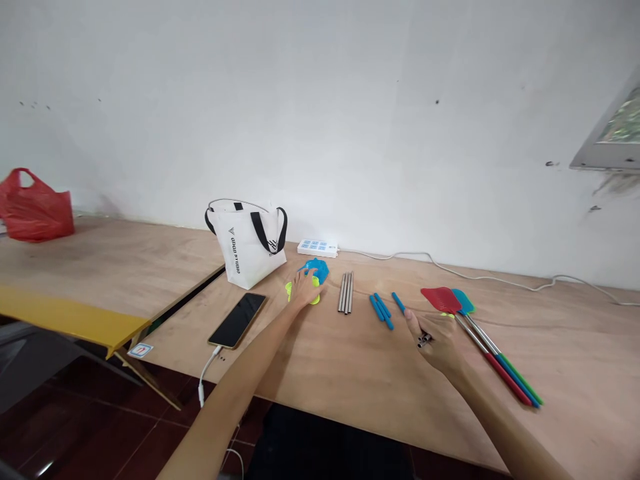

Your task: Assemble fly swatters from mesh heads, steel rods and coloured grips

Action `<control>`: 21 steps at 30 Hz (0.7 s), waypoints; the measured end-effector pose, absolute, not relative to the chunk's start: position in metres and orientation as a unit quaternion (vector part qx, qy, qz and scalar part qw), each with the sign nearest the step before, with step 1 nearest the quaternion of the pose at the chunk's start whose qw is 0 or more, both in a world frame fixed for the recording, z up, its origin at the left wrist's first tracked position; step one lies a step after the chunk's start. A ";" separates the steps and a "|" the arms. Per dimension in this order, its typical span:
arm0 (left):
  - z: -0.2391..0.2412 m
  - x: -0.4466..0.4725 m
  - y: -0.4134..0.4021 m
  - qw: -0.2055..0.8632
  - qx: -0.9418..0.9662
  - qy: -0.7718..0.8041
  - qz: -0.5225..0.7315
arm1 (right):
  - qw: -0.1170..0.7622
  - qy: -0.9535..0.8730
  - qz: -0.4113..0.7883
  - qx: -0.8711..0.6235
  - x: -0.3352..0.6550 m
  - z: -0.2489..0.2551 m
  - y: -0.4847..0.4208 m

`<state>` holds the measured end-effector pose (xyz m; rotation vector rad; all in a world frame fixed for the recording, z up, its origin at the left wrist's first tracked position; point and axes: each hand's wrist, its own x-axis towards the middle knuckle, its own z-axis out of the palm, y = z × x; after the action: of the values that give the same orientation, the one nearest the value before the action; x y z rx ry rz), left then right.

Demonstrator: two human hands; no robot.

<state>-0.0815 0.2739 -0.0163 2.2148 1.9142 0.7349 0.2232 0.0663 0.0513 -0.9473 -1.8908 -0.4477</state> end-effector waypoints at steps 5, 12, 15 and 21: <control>-0.015 -0.082 0.281 0.066 0.732 0.633 0.243 | 0.464 -0.774 -0.194 -0.383 0.226 0.053 0.066; -0.017 -0.095 0.284 0.099 0.700 0.687 0.168 | 0.467 -0.770 -0.202 -0.385 0.227 0.053 0.065; -0.022 -0.093 0.282 0.076 0.702 0.685 0.181 | 0.471 -0.773 -0.198 -0.377 0.221 0.053 0.066; -0.024 -0.078 0.284 0.024 0.672 0.708 0.215 | 0.458 -0.782 -0.202 -0.372 0.218 0.053 0.067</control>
<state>-0.0777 0.2836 -0.0237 2.0798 2.1915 0.6643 0.2184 0.0666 0.0528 -0.9162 -1.9259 -0.4973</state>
